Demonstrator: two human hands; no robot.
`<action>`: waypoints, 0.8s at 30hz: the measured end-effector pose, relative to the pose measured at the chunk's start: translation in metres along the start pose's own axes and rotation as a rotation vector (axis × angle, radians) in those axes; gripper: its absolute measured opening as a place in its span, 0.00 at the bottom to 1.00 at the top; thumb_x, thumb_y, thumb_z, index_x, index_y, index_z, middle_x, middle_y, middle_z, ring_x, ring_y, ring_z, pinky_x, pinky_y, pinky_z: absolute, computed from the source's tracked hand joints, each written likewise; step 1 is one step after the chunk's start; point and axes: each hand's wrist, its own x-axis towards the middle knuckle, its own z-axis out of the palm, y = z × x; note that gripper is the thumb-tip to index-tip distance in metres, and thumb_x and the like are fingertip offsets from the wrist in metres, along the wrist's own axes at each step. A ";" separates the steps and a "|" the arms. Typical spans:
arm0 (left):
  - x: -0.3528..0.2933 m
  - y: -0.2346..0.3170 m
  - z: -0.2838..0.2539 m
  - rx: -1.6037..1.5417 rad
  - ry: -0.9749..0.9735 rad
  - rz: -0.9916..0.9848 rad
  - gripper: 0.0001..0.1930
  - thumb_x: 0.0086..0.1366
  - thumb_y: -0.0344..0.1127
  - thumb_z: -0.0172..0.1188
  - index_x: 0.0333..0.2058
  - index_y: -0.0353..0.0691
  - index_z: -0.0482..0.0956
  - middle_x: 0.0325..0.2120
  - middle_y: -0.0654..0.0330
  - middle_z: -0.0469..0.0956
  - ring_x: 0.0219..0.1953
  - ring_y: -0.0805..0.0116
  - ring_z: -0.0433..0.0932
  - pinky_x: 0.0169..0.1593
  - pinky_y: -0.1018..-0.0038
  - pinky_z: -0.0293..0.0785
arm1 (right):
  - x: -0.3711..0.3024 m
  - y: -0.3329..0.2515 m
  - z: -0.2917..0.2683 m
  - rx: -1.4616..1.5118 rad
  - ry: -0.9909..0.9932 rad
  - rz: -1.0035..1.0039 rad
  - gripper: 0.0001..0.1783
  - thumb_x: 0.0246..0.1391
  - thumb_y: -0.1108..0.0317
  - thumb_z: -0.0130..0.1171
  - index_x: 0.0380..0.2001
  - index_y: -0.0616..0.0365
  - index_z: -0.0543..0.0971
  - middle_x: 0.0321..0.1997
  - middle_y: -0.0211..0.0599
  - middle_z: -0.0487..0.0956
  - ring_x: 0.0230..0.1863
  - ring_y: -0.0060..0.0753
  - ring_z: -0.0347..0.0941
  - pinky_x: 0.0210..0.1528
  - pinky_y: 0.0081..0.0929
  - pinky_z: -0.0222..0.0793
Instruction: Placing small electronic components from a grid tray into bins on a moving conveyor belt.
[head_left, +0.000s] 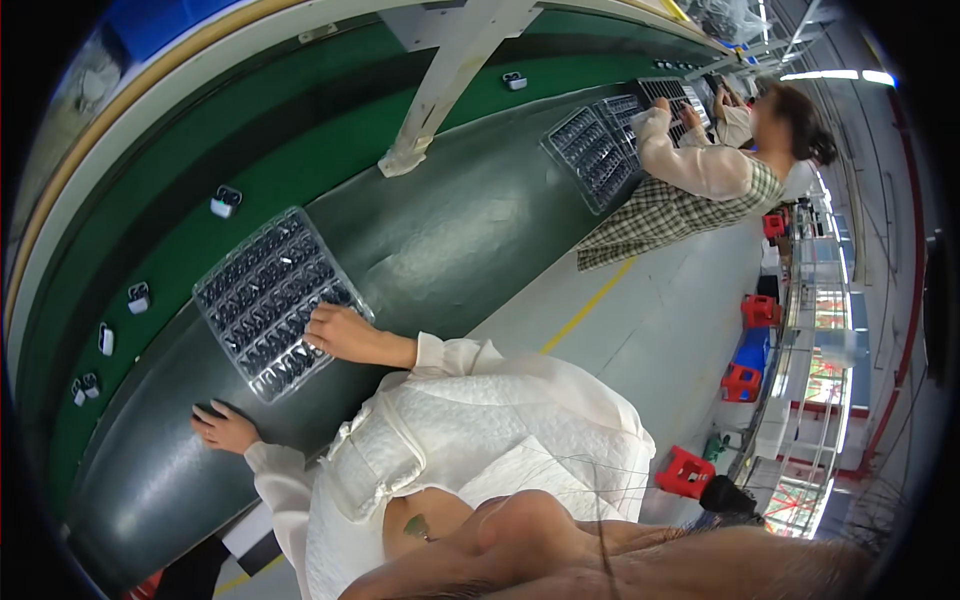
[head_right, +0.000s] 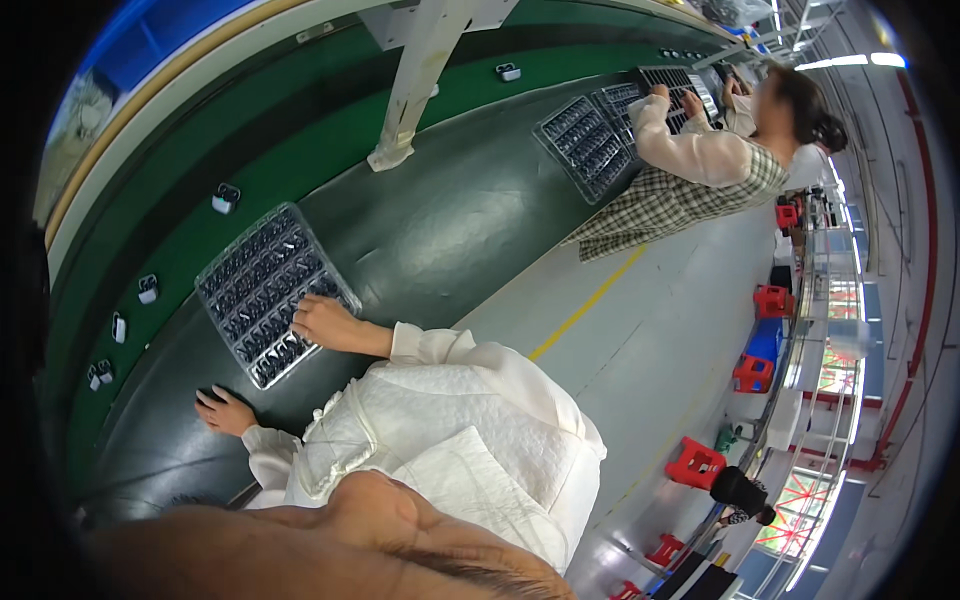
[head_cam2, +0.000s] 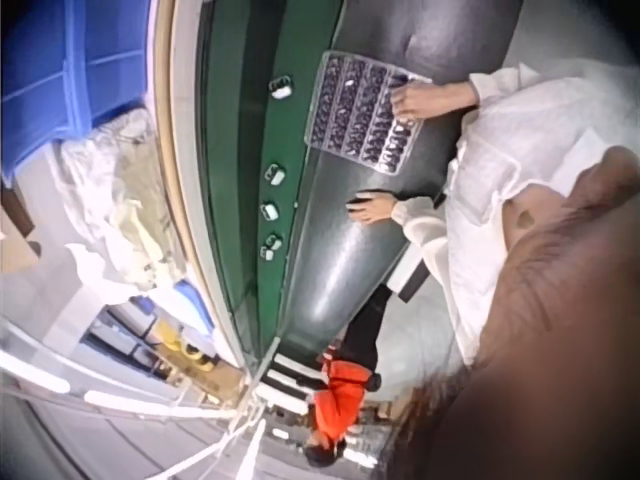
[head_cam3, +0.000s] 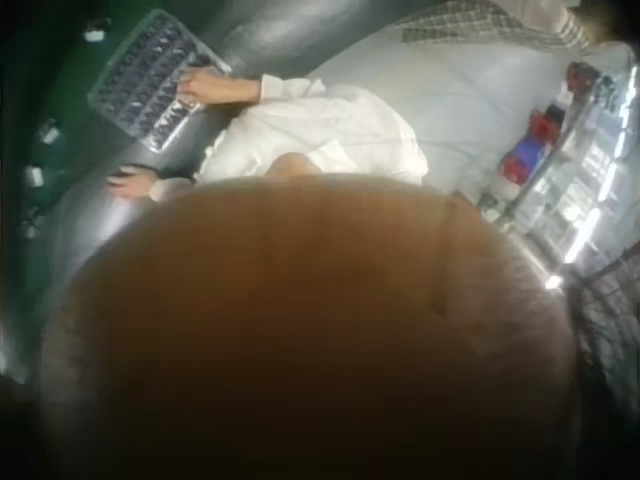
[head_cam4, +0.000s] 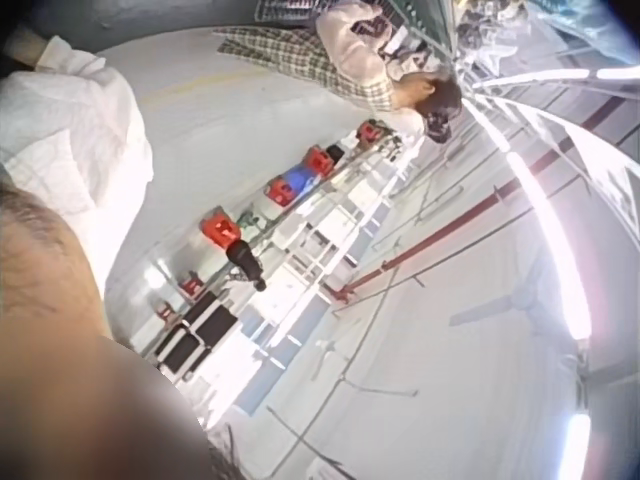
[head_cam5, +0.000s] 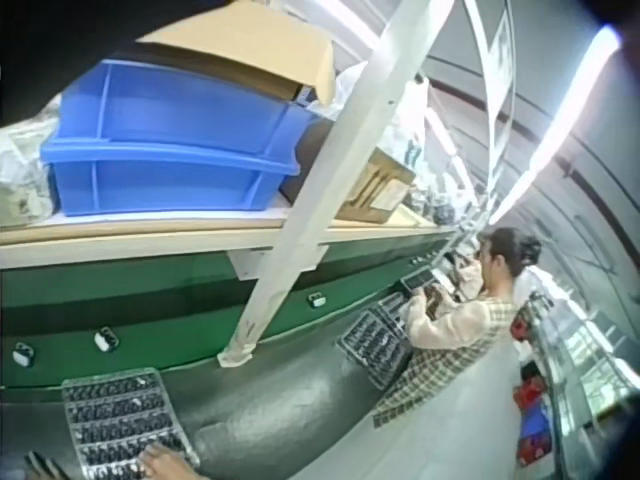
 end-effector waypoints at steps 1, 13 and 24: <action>-0.001 0.000 0.001 0.008 0.011 0.008 0.25 0.66 0.53 0.44 0.56 0.45 0.65 0.54 0.52 0.65 0.56 0.54 0.64 0.56 0.58 0.60 | 0.000 0.000 -0.002 0.015 0.006 0.000 0.10 0.48 0.65 0.57 0.19 0.58 0.74 0.24 0.36 0.73 0.32 0.37 0.69 0.38 0.31 0.68; -0.001 0.007 0.013 -0.055 0.019 0.027 0.24 0.67 0.50 0.43 0.56 0.43 0.63 0.55 0.50 0.64 0.57 0.53 0.63 0.56 0.58 0.57 | -0.006 0.020 -0.015 0.042 0.038 0.112 0.12 0.50 0.63 0.55 0.20 0.59 0.75 0.25 0.39 0.72 0.33 0.41 0.70 0.38 0.35 0.68; -0.009 0.009 0.016 -0.074 -0.005 0.001 0.24 0.67 0.50 0.45 0.56 0.43 0.64 0.56 0.50 0.63 0.57 0.53 0.63 0.57 0.58 0.58 | 0.022 0.097 -0.060 -0.181 0.172 0.097 0.08 0.46 0.64 0.58 0.21 0.56 0.78 0.26 0.41 0.77 0.32 0.44 0.72 0.33 0.38 0.70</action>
